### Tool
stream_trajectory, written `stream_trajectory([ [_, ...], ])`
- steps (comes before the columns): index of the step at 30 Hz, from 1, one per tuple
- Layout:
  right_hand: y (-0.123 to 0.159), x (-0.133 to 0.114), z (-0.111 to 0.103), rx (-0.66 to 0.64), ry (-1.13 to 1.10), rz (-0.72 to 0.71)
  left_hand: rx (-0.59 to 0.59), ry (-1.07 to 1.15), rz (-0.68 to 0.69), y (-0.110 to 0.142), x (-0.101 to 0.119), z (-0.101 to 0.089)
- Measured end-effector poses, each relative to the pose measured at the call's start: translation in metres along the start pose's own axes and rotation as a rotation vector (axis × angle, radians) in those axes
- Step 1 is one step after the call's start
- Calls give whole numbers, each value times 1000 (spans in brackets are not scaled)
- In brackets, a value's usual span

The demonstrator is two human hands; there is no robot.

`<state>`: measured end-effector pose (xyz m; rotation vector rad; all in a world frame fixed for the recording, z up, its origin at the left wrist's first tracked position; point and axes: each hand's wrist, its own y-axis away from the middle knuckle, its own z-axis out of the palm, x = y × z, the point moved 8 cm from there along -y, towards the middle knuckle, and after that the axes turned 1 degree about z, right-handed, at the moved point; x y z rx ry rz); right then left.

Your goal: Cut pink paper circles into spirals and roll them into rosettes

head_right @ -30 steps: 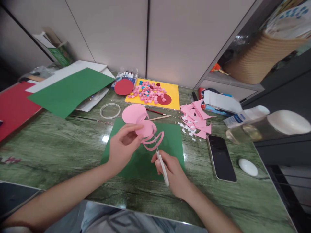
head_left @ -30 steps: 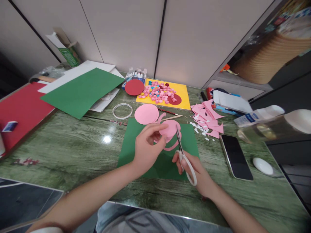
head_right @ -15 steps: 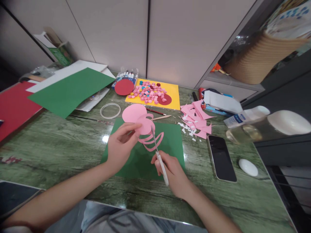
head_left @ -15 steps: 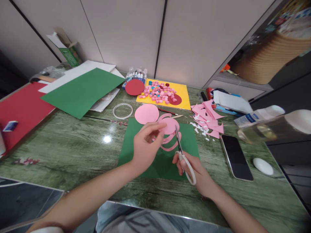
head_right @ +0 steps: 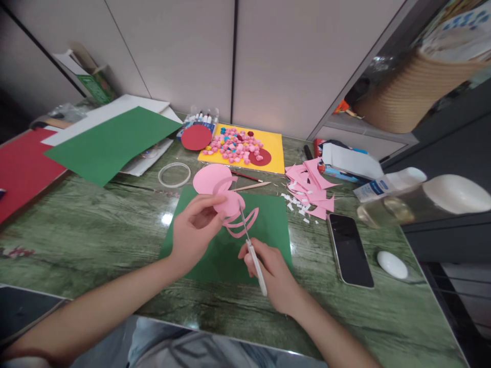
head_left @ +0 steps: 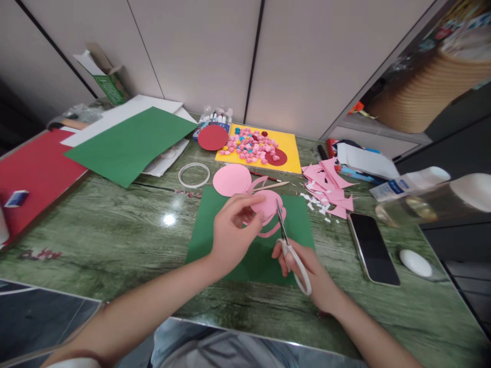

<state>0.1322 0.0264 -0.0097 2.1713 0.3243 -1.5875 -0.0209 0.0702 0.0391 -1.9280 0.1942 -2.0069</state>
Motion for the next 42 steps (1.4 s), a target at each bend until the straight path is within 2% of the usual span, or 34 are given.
stream_trajectory([
  [30,0,0,0,-12,41,-4,39,-27,5,-2,1,-4],
  [42,1,1,-2,11,74,-32,-3,0,27,3,4,2],
])
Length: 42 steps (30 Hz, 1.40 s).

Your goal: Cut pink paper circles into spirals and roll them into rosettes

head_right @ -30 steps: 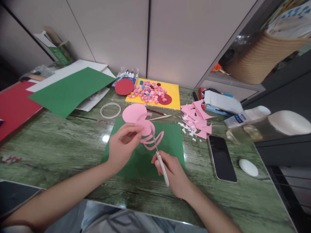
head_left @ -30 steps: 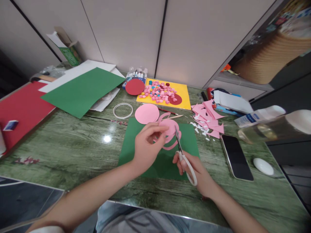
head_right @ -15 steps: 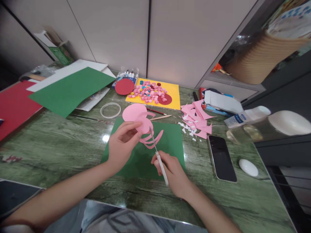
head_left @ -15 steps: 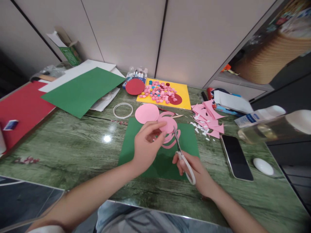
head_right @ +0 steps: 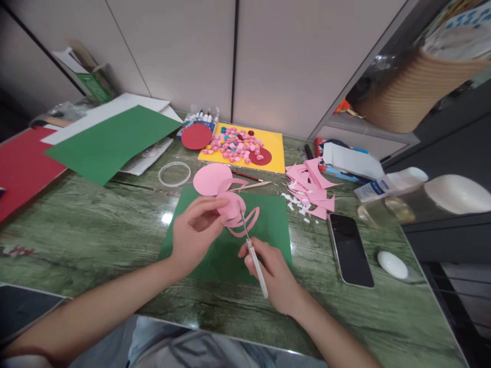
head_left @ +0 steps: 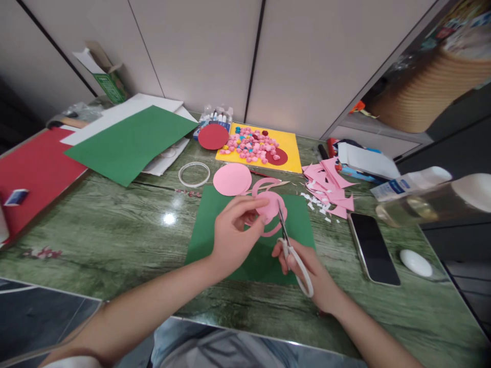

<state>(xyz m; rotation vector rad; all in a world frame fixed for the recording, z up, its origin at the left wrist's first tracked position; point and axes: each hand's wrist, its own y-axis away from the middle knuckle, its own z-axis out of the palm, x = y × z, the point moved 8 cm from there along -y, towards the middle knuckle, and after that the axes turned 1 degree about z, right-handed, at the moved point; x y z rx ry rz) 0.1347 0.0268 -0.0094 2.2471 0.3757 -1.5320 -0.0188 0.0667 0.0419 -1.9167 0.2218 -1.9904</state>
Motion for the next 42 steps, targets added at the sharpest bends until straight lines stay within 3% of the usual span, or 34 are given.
stream_trajectory([
  [22,0,-1,2,-34,-13,11,31,18,36,-7,6,-6],
  [32,0,-1,3,-23,10,9,55,42,-35,-4,-2,-4],
  [42,0,4,3,25,39,-15,-1,50,-64,1,-2,3],
])
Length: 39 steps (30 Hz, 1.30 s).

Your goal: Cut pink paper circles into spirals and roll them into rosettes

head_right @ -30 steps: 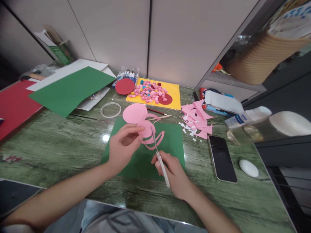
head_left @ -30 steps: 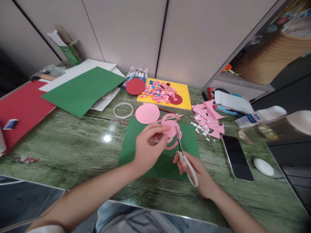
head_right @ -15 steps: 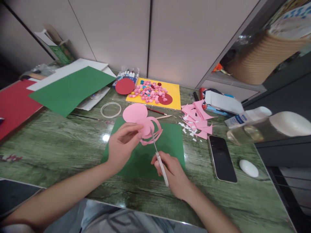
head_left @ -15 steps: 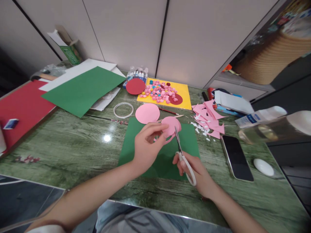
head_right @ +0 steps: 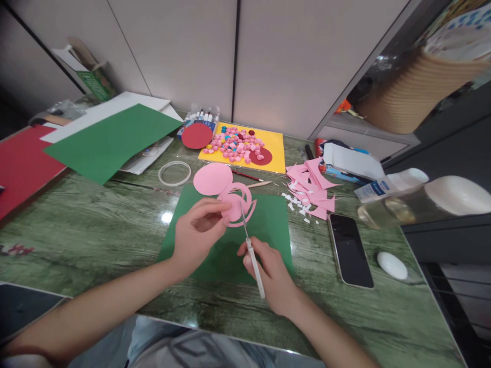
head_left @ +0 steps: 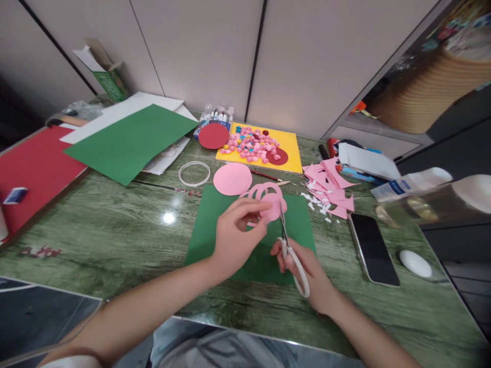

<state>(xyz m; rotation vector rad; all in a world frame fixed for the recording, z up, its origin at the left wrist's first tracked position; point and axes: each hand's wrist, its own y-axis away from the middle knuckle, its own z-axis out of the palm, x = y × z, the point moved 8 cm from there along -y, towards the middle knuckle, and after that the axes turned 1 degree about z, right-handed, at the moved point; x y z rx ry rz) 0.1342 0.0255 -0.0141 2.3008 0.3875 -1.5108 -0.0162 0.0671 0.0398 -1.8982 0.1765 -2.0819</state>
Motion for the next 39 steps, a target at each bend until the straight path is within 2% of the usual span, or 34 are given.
stream_trajectory([
  [10,1,-4,2,-27,-86,16,7,6,-25,-2,-2,-1],
  [25,-1,-4,2,-37,-52,41,54,16,10,-4,1,-6],
  [33,-1,-4,3,-50,-24,45,47,9,44,-4,1,-6],
  [39,0,-4,1,-28,-38,25,9,-21,21,-4,0,-2],
])
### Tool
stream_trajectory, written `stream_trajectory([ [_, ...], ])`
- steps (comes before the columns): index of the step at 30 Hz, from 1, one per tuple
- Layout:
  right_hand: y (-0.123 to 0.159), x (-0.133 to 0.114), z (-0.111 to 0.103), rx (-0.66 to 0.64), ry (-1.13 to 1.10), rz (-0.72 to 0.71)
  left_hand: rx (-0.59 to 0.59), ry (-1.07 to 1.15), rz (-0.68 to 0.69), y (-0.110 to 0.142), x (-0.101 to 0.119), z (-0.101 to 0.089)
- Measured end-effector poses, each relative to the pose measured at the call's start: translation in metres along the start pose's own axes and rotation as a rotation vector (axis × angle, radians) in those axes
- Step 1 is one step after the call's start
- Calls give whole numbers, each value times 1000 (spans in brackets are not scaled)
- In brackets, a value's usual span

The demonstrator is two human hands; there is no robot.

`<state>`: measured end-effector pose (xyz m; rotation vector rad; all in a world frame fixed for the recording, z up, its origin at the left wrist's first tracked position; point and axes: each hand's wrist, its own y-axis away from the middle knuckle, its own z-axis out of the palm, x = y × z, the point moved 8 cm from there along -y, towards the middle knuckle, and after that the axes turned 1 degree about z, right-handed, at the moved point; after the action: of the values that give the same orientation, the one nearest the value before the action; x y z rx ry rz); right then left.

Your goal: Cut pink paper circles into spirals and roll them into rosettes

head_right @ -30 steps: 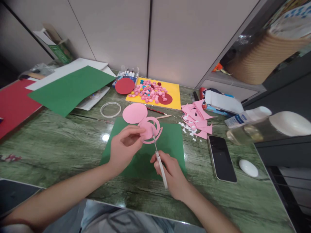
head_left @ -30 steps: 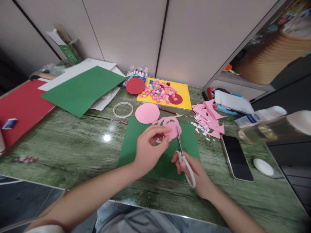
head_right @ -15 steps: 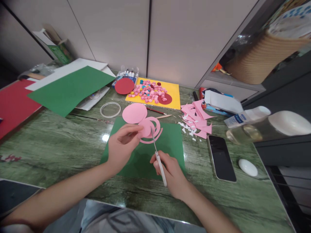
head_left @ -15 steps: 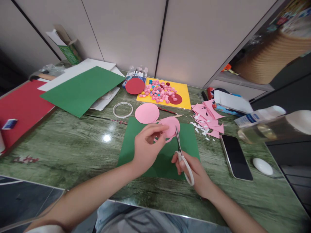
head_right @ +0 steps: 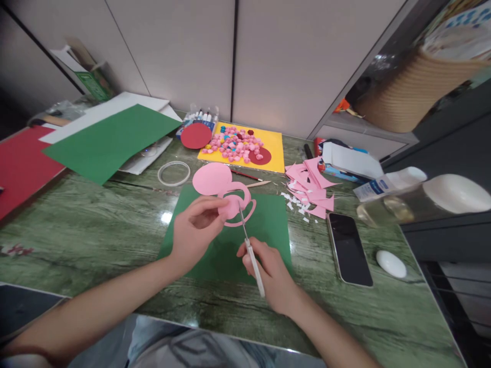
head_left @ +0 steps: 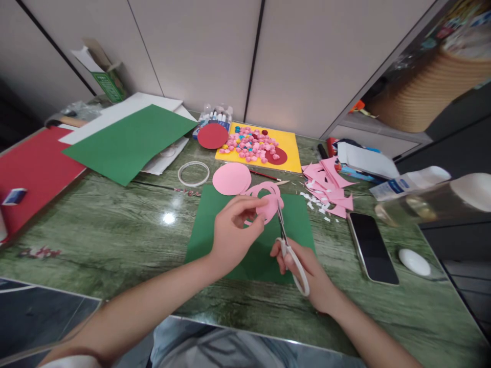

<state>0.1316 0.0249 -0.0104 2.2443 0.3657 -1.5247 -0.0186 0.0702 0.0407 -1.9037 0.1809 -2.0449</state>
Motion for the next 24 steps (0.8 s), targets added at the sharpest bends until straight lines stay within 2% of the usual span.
stream_trajectory([
  [5,0,1,0,0,-28,-4,-19,-12,-7,1,-1,1],
  [16,0,0,0,-11,-4,3,39,-7,22,-6,7,-6],
  [24,-1,-1,1,-23,8,7,38,4,36,-6,6,-8],
])
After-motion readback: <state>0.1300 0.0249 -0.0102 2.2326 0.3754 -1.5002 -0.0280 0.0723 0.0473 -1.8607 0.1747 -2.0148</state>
